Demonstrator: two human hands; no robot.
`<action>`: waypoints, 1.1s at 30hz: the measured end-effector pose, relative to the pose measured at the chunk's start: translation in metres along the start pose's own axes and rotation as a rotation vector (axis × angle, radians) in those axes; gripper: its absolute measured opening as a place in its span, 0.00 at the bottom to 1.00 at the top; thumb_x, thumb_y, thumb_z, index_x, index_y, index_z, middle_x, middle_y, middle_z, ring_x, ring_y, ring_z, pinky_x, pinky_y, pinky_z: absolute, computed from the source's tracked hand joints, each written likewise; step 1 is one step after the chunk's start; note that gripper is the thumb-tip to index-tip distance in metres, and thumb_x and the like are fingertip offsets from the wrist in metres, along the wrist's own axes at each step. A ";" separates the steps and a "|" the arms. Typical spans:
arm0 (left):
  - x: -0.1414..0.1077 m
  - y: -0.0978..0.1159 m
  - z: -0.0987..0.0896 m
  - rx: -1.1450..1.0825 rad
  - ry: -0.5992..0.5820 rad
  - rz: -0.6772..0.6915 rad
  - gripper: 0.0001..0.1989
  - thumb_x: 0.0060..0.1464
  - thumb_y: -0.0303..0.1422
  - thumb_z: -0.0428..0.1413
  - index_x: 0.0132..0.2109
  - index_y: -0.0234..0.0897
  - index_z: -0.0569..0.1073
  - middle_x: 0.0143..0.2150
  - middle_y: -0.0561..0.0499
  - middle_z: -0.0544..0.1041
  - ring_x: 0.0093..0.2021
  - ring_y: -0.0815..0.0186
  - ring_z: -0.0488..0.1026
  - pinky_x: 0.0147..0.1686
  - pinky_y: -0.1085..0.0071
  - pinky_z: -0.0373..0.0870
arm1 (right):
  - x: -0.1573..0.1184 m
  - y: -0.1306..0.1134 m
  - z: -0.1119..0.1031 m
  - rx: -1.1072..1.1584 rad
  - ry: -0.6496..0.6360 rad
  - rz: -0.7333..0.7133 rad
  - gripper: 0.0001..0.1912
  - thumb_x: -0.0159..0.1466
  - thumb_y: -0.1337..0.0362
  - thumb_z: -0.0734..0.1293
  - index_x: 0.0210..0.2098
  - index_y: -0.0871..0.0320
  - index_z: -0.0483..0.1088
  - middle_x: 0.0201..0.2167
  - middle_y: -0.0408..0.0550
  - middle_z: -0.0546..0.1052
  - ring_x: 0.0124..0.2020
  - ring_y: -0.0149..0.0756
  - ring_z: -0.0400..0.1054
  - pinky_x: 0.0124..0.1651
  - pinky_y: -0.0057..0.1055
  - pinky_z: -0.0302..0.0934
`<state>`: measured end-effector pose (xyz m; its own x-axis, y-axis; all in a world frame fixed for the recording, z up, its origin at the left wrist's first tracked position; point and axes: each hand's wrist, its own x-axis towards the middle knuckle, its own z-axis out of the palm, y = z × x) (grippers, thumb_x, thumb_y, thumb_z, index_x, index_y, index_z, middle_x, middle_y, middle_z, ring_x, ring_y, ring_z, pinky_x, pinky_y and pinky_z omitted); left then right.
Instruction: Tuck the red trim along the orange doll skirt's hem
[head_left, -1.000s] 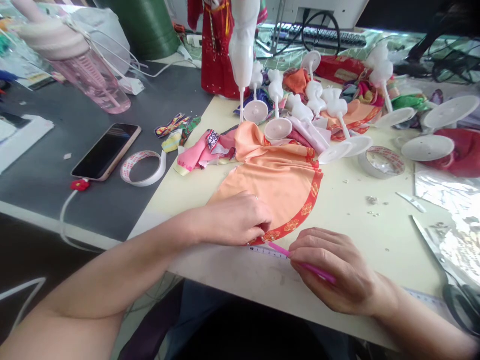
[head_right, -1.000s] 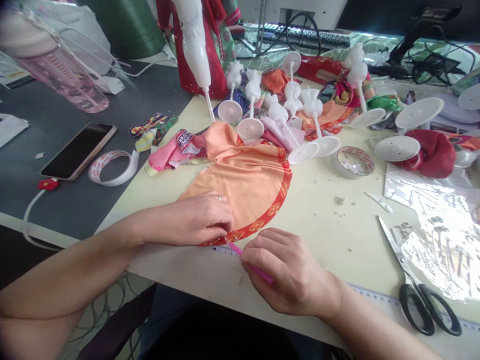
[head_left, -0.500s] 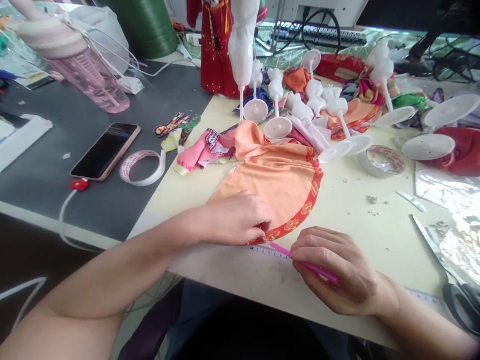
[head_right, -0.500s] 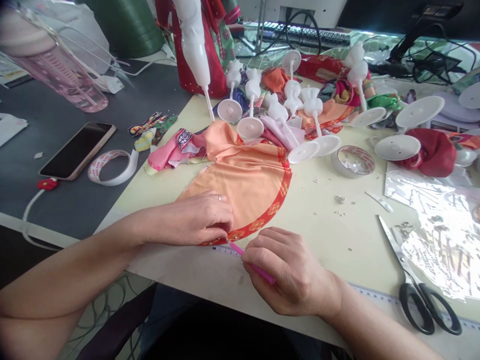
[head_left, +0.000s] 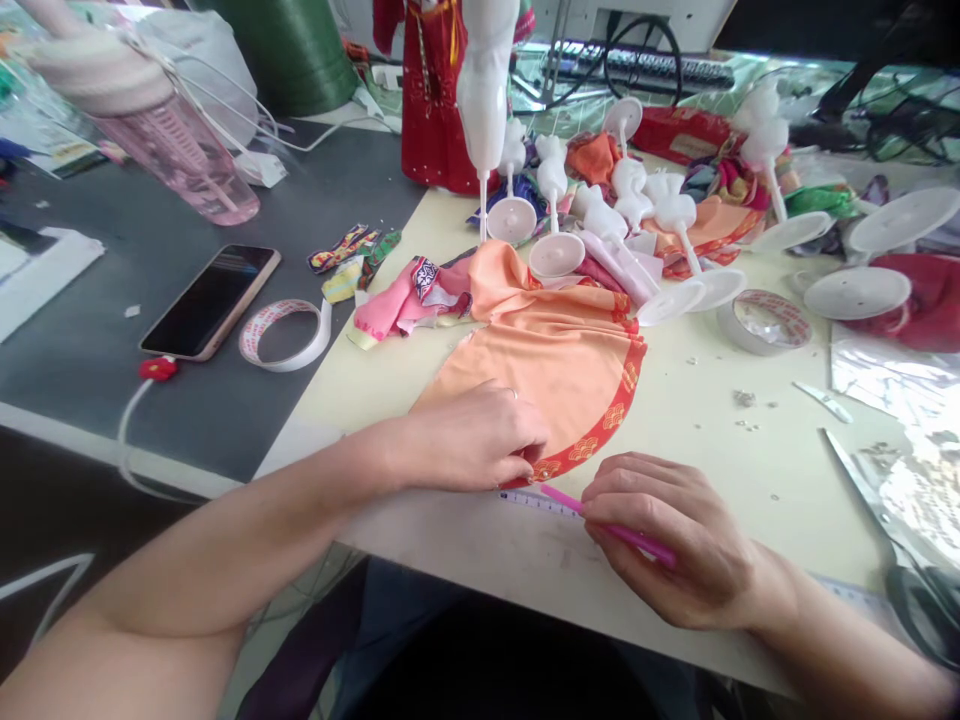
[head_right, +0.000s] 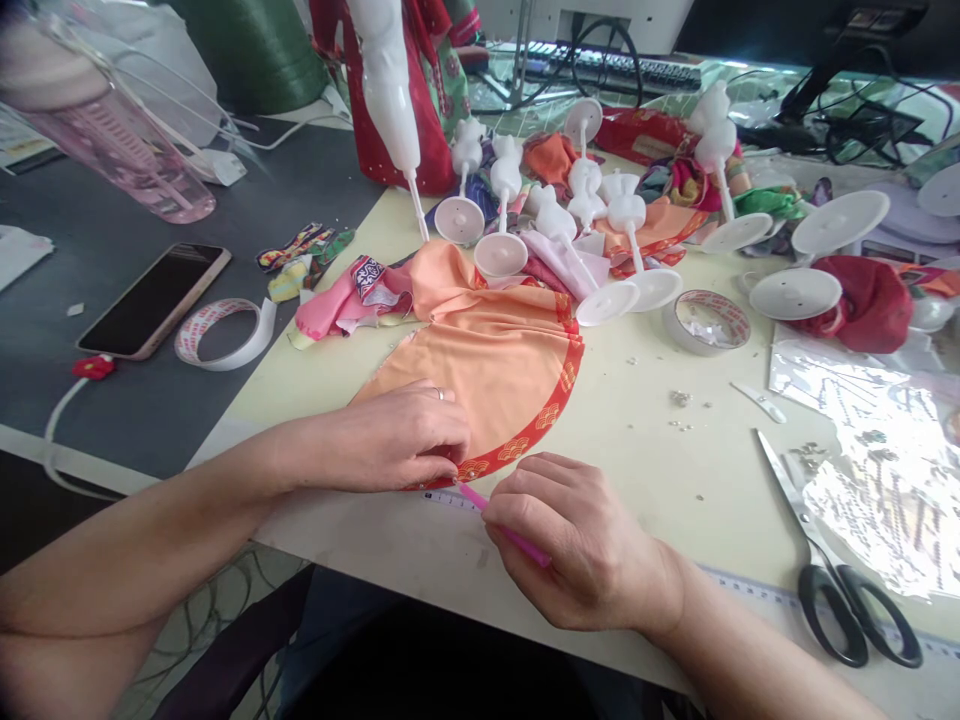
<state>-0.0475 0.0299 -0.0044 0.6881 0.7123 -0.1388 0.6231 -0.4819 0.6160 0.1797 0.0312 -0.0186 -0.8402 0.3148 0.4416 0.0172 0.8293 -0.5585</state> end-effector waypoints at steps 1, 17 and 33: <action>0.000 0.000 0.000 -0.001 0.002 -0.001 0.08 0.54 0.27 0.53 0.27 0.35 0.71 0.27 0.53 0.74 0.32 0.67 0.67 0.36 0.69 0.58 | 0.000 0.000 0.000 0.001 0.001 -0.003 0.13 0.57 0.79 0.62 0.40 0.61 0.64 0.28 0.49 0.73 0.29 0.35 0.67 0.31 0.33 0.63; 0.000 0.000 0.000 0.021 -0.022 0.008 0.10 0.57 0.27 0.50 0.29 0.35 0.72 0.28 0.52 0.74 0.33 0.67 0.67 0.36 0.69 0.57 | 0.000 -0.004 -0.006 0.001 0.043 -0.007 0.14 0.56 0.79 0.61 0.39 0.59 0.65 0.25 0.46 0.72 0.25 0.34 0.65 0.29 0.33 0.62; 0.001 -0.002 0.001 0.000 0.005 0.006 0.09 0.56 0.32 0.54 0.28 0.34 0.71 0.27 0.53 0.72 0.31 0.68 0.66 0.35 0.69 0.57 | 0.001 -0.004 -0.008 -0.004 0.041 -0.003 0.14 0.56 0.79 0.61 0.39 0.58 0.65 0.25 0.46 0.72 0.25 0.33 0.65 0.29 0.33 0.63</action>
<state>-0.0477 0.0310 -0.0062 0.6898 0.7119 -0.1318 0.6193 -0.4859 0.6167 0.1835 0.0317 -0.0103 -0.8171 0.3310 0.4720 0.0166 0.8319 -0.5546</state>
